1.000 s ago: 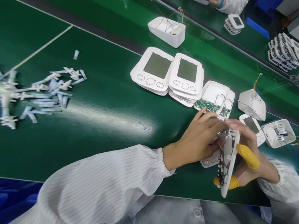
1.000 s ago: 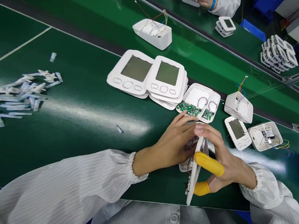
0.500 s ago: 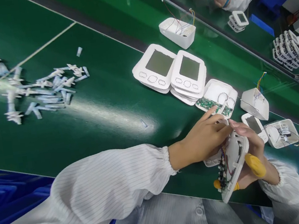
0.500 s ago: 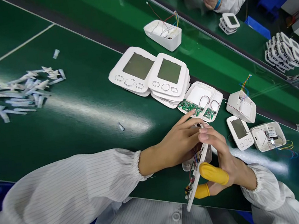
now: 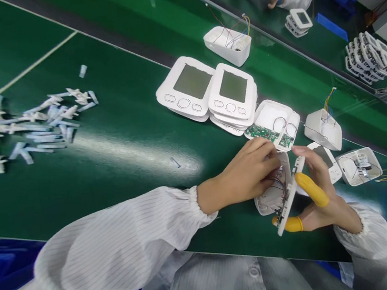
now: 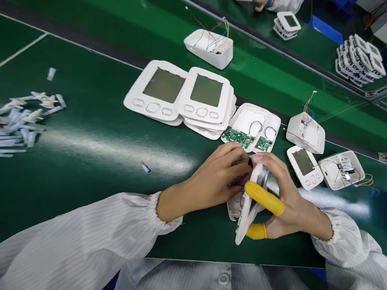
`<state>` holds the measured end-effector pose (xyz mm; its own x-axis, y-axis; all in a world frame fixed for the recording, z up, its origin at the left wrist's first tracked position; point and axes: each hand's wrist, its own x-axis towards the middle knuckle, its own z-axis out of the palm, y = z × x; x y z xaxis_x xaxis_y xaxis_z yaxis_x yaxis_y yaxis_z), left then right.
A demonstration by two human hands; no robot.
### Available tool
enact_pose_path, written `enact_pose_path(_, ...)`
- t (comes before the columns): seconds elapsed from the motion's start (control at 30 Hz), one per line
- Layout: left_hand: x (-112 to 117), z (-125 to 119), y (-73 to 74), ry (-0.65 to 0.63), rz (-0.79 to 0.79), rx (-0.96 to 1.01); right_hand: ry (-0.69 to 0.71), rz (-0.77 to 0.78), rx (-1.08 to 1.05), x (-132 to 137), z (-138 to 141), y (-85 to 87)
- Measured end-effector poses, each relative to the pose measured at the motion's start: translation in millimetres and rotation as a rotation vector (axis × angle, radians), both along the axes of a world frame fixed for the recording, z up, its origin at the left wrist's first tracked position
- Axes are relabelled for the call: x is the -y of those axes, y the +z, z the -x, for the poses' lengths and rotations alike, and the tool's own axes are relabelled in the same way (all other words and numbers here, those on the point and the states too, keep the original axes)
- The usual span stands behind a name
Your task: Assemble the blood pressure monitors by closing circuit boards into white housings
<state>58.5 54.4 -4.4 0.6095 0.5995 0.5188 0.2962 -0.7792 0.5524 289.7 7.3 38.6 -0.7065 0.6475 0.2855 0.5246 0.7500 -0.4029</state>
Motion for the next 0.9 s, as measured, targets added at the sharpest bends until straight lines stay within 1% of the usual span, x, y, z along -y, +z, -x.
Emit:
enact_pose_path(0.1,-0.5,5.6,2.1,-0.021,0.042,-0.006,0.029,-0.048,-0.057,-6.2,9.8,9.3)
enact_pose_path(0.2,-4.2,12.9,5.7,-0.061,0.06,0.026,0.002,-0.006,-0.017,-10.2,15.7,15.6)
enact_pose_path(0.27,-7.0,20.5,10.7,-0.087,0.079,0.048,-0.015,0.027,-0.004,-11.3,17.8,18.0)
enact_pose_path(0.33,-6.1,29.9,18.0,-0.048,0.114,0.054,-0.01,0.063,0.009,-11.6,19.0,19.1)
enact_pose_path(0.37,-2.9,34.5,21.9,0.005,0.132,0.066,-0.003,0.082,0.021,-11.7,19.3,19.2)
enact_pose_path(0.43,10.1,41.5,28.2,0.146,0.145,0.102,0.012,0.116,0.05,-12.0,19.6,18.8)
enact_pose_path(0.5,30.9,43.6,30.3,0.27,0.145,0.127,0.024,0.142,0.075,-12.7,19.5,17.6)
enact_pose_path(0.57,54.9,40.0,27.6,0.348,0.176,0.115,0.039,0.157,0.086,-13.6,19.3,16.3)
enact_pose_path(0.63,76.2,32.3,21.7,0.404,0.248,0.086,0.07,0.161,0.077,-14.5,18.8,15.4)
enact_pose_path(0.7,90.6,23.5,15.2,0.433,0.32,0.07,0.099,0.16,0.065,-15.4,18.0,15.0)
enact_pose_path(0.77,97.1,16.3,11.1,0.436,0.363,0.042,0.114,0.157,0.054,-16.2,16.7,14.7)
enact_pose_path(0.83,98.0,11.4,11.1,0.417,0.385,-0.023,0.117,0.159,0.045,-16.8,15.4,14.2)
enact_pose_path(0.9,96.7,7.1,15.0,0.391,0.434,-0.099,0.117,0.168,0.034,-17.2,14.3,13.1)
